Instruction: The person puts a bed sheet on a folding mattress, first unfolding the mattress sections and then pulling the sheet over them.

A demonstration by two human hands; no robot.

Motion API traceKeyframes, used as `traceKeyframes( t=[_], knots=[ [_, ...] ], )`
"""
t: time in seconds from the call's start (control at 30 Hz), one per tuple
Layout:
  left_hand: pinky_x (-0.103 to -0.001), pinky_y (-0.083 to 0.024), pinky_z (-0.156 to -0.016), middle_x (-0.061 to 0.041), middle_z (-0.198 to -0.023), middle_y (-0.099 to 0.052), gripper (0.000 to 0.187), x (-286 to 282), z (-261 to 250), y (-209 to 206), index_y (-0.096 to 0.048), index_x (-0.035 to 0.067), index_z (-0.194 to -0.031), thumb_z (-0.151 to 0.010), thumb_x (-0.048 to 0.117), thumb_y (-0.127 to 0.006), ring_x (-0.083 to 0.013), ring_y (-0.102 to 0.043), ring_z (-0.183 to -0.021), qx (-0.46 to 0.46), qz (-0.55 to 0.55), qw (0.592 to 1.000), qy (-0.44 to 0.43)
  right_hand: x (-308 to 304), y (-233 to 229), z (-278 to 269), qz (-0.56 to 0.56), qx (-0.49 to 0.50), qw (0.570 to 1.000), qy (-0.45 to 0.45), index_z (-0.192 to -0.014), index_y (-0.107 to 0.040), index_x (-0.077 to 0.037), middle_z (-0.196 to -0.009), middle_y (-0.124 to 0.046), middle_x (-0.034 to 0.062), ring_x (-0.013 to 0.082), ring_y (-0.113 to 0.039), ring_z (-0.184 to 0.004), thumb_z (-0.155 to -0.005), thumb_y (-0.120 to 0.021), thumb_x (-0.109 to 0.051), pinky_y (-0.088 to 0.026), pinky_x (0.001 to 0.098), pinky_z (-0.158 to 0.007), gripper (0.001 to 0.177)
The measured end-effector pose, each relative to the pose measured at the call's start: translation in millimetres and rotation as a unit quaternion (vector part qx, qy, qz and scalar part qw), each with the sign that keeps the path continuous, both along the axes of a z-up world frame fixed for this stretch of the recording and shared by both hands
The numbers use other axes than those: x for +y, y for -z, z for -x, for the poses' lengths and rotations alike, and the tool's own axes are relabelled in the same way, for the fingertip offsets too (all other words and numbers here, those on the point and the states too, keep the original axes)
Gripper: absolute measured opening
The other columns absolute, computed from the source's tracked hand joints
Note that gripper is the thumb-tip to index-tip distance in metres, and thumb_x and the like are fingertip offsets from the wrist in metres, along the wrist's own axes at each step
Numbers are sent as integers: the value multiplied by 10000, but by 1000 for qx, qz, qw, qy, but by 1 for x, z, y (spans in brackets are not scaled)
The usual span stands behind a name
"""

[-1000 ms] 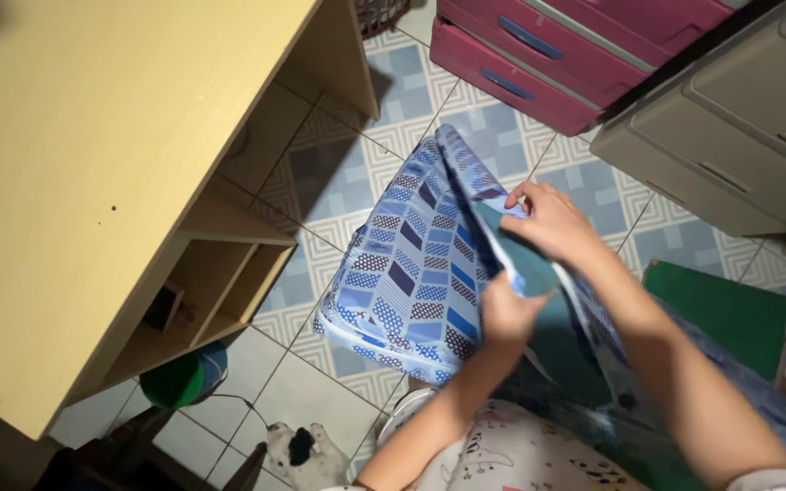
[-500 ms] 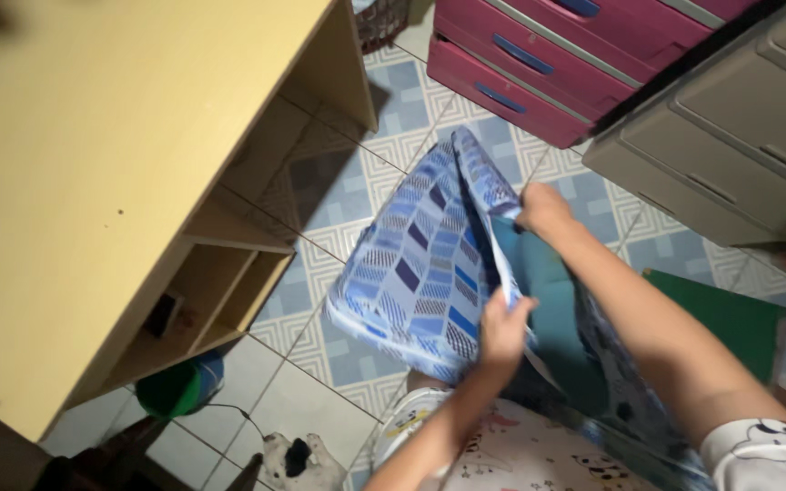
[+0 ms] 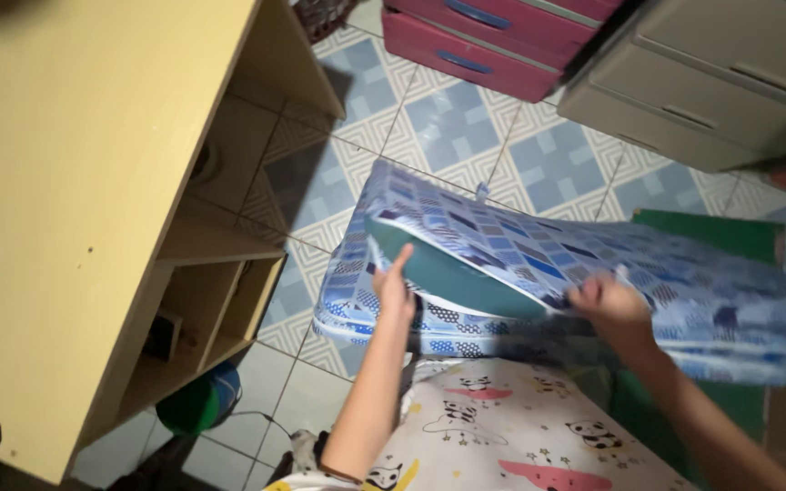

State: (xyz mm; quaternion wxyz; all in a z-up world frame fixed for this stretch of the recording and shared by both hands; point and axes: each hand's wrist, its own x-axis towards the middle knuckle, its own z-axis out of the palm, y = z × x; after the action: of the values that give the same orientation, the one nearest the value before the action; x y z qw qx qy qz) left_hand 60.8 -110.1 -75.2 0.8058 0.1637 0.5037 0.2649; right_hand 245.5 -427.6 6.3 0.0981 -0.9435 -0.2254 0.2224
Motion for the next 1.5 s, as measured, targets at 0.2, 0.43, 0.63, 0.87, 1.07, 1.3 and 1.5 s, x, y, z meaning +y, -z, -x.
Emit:
traceKeyframes(
  t=[0.2, 0.43, 0.63, 0.87, 1.07, 1.3, 1.5],
  knots=[
    [-320, -559, -628, -73, -992, -736, 365, 2, -14, 18, -679, 39, -1144, -821, 114, -830, -206, -721, -812, -12, 73, 997, -6, -43, 84, 30, -131, -124, 953, -242, -841, -810, -187, -653, -637, 75, 241, -578, -574, -829, -843, -367, -479, 386, -567, 184],
    [-273, -435, -454, -41, -935, -740, 336, 12, -32, 15, -706, 75, -1106, -859, 258, -842, -161, -678, -691, -2, 65, 996, 58, 5, 100, 10, -286, 149, 917, 232, -789, -736, 16, -697, -720, 59, 97, -577, -540, -804, -855, -210, -457, 272, -504, 256],
    [-362, -637, -744, -49, -1014, -743, 391, 34, -33, 15, -642, 94, -1152, -826, 233, -805, -207, -745, -887, -4, 67, 996, 52, 25, 67, -7, -165, 128, 971, 115, -834, -760, 14, -749, -757, 153, 236, -689, -630, -881, -730, -232, -522, 371, -611, 253],
    [-388, -634, -743, -75, -1014, -743, 406, 37, -10, 28, -654, 71, -1147, -842, 292, -806, -233, -742, -881, 16, 67, 993, 93, 38, 81, -13, 60, 4, 998, -21, -830, -785, -29, -840, -716, 223, 420, -707, -808, -880, -640, -439, -563, 511, -761, 438],
    [-397, -641, -699, -96, -970, -742, 399, 40, -3, 37, -660, 42, -1105, -851, 305, -819, -240, -746, -818, 28, 59, 993, 101, 44, 92, -6, 9, 215, 973, 86, -795, -787, -1, -664, -752, 143, 348, -780, -648, -875, -583, -368, -627, 481, -691, 428],
    [-375, -514, -570, -66, -894, -717, 402, 33, -5, 37, -664, 76, -1108, -850, 316, -857, -237, -683, -708, 73, 46, 988, 126, 58, 81, 24, 62, 93, 994, 12, -805, -784, -38, -720, -709, 205, 320, -662, -611, -899, -712, -466, -551, 446, -648, 444],
    [-427, -647, -718, -86, -983, -736, 400, 35, -3, 29, -656, 56, -1115, -828, 281, -823, -249, -744, -853, 13, 84, 992, 98, 7, 114, 17, -194, 344, 887, 241, -900, -775, 14, -805, -762, 111, 172, -715, -660, -849, -790, -357, -584, 314, -610, 375]
  ],
)
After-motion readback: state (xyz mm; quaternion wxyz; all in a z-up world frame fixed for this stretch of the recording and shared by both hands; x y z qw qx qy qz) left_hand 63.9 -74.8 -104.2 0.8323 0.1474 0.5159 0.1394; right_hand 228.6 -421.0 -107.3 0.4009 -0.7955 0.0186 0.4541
